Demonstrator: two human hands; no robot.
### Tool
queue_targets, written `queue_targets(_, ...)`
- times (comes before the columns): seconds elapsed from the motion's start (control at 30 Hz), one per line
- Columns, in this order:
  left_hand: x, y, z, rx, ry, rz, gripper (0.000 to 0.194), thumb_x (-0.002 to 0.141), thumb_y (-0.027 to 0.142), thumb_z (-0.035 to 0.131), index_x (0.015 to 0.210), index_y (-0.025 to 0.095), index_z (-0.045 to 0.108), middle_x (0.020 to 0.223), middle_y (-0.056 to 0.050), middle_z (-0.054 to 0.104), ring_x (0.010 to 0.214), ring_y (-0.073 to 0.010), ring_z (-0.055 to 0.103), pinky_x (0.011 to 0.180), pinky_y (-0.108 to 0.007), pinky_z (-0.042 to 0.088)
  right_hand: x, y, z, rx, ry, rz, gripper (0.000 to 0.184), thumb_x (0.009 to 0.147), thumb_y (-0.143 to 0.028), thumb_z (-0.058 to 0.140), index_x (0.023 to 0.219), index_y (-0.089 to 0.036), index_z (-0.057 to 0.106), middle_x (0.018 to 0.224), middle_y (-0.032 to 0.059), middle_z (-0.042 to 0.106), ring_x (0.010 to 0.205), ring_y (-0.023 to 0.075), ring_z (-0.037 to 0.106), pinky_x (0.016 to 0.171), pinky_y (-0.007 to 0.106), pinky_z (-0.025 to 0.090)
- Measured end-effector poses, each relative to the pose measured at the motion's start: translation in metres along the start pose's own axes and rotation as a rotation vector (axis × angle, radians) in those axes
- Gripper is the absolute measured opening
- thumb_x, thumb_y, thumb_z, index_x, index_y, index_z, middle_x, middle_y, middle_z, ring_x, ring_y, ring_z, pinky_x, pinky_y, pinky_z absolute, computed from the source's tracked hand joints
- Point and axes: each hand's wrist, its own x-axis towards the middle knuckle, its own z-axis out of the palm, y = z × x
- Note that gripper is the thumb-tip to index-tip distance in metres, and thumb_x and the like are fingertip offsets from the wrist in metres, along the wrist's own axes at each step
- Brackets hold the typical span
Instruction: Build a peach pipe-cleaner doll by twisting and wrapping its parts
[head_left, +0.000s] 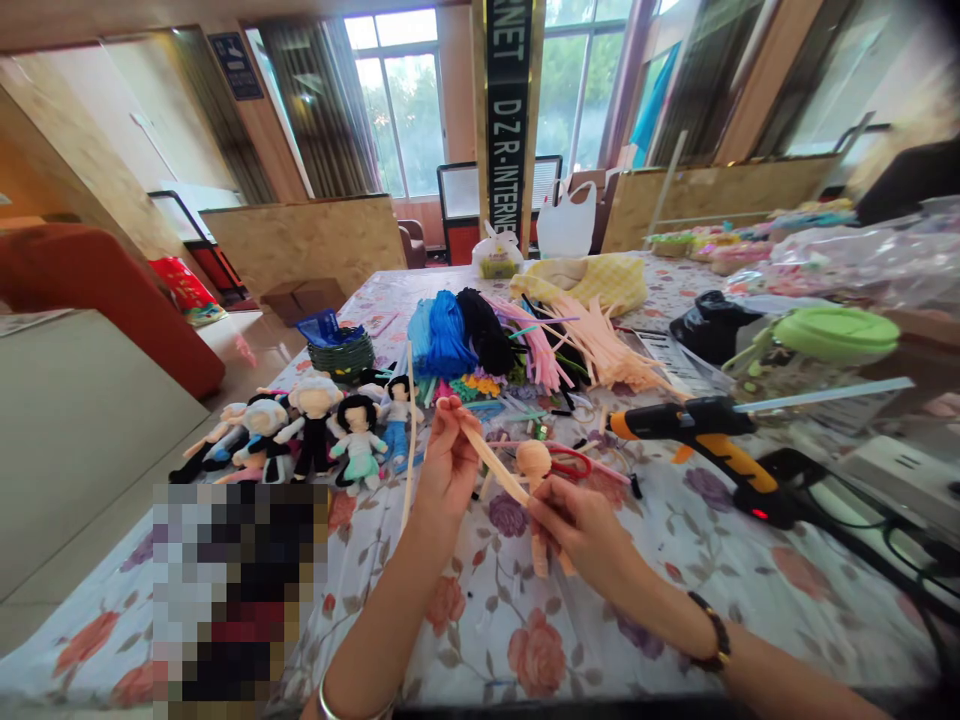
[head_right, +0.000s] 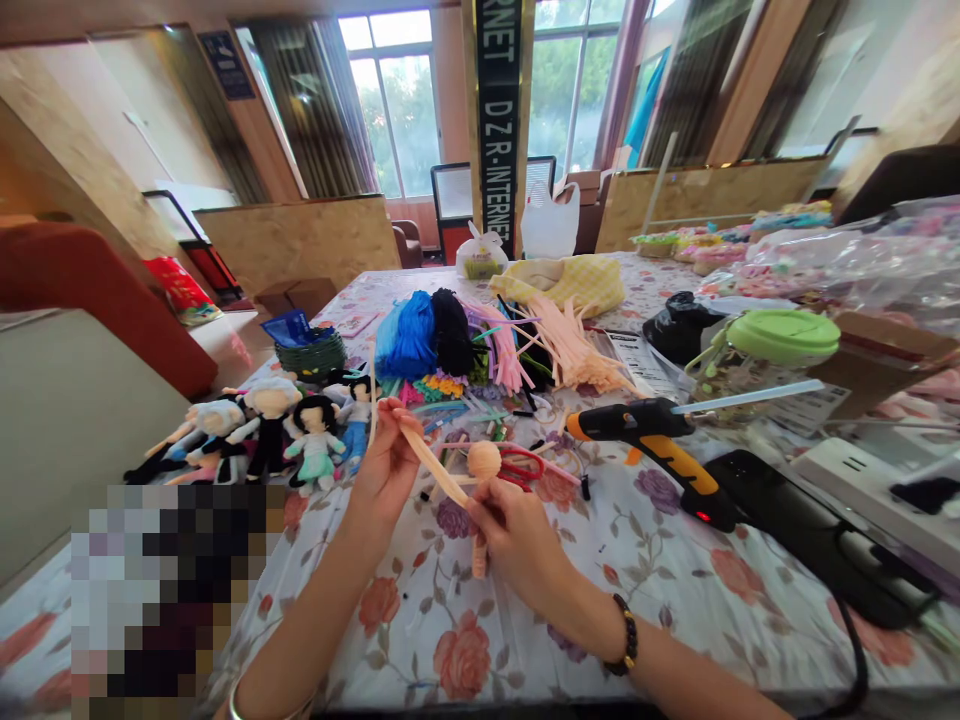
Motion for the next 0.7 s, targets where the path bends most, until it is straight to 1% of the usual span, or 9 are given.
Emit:
queue_targets(0.07,0.001,0.002,0.001,-0.037,0.022,-0.002,0.043,0.094,0.008,0.029,0.069,0.014,0.063,0.069,0.003,0.064,0.059,-0.0002,0.058,0.064,-0.009,0.048,-0.001,-0.005,0.003,-0.169,0.033,-0.067,0.021,0.083,-0.025,0.051,0.062,-0.021,0.05,0.053,-0.0011,0.055,0.047,0.0126,0.047,0.047,0.025,0.033)
queue_targets(0.13,0.001,0.003,0.0,-0.063,0.029,-0.001,0.041,0.095,0.01,0.029,0.07,0.013,0.062,0.068,0.002,0.064,0.06,-0.0006,0.059,0.064,-0.009,0.049,-0.002,-0.009,0.006,-0.288,0.06,-0.12,0.021,0.082,-0.021,0.049,0.061,-0.02,0.051,0.055,0.0,0.055,0.051,0.0132,0.047,0.051,0.026,0.033)
queue_targets(0.2,0.003,0.005,-0.001,-0.074,0.035,0.001,0.038,0.094,0.011,0.03,0.073,0.012,0.062,0.069,0.002,0.064,0.06,-0.001,0.059,0.065,-0.009,0.05,-0.002,-0.011,0.008,-0.347,0.08,-0.162,0.023,0.082,-0.019,0.046,0.06,-0.019,0.051,0.059,0.0013,0.055,0.058,0.0146,0.049,0.056,0.027,0.034)
queue_targets(0.27,0.004,0.006,-0.002,-0.066,0.045,0.0,0.035,0.094,0.01,0.032,0.076,0.012,0.062,0.072,0.001,0.066,0.062,-0.0015,0.06,0.067,-0.01,0.05,-0.001,-0.011,0.009,-0.325,0.064,-0.177,0.026,0.082,-0.019,0.044,0.057,-0.019,0.049,0.059,0.0014,0.054,0.061,0.015,0.05,0.057,0.027,0.034)
queue_targets(0.33,0.005,0.008,-0.004,-0.052,0.049,0.011,0.032,0.093,0.008,0.034,0.078,0.012,0.062,0.077,0.0,0.068,0.065,-0.0024,0.061,0.07,-0.011,0.051,0.0,-0.01,0.011,-0.201,0.009,-0.125,0.028,0.083,-0.022,0.045,0.056,-0.019,0.049,0.056,0.0001,0.052,0.056,0.0133,0.049,0.053,0.026,0.034)
queue_targets(0.4,0.005,0.009,-0.004,-0.041,0.037,0.033,0.031,0.092,0.007,0.034,0.078,0.012,0.061,0.08,-0.001,0.069,0.068,-0.0031,0.063,0.073,-0.013,0.052,0.001,-0.009,0.012,0.016,-0.041,-0.029,0.027,0.084,-0.029,0.048,0.059,-0.019,0.051,0.054,-0.0012,0.052,0.049,0.0111,0.047,0.048,0.024,0.034)
queue_targets(0.47,0.005,0.01,-0.004,-0.027,0.014,0.058,0.031,0.092,0.007,0.034,0.077,0.012,0.061,0.082,-0.001,0.07,0.07,-0.0034,0.064,0.073,-0.013,0.052,0.001,-0.008,0.013,0.25,-0.054,0.059,0.026,0.081,-0.037,0.054,0.063,-0.018,0.054,0.056,-0.0009,0.056,0.047,0.0101,0.048,0.045,0.023,0.035)
queue_targets(0.57,0.006,0.009,-0.005,0.0,-0.006,0.079,0.032,0.092,0.007,0.035,0.074,0.012,0.06,0.086,-0.001,0.071,0.07,-0.0036,0.064,0.073,-0.014,0.053,0.0,-0.007,0.015,0.504,-0.026,0.136,0.029,0.072,-0.043,0.065,0.064,-0.016,0.057,0.061,0.0012,0.062,0.049,0.0097,0.051,0.046,0.022,0.038)
queue_targets(0.7,0.005,0.007,-0.006,0.032,-0.015,0.094,0.031,0.091,0.006,0.037,0.073,0.013,0.061,0.091,-0.001,0.071,0.071,-0.0037,0.065,0.078,-0.016,0.053,-0.003,-0.007,0.017,0.662,0.067,0.177,0.033,0.065,-0.045,0.073,0.066,-0.015,0.059,0.063,0.0022,0.065,0.051,0.0095,0.055,0.048,0.022,0.043)
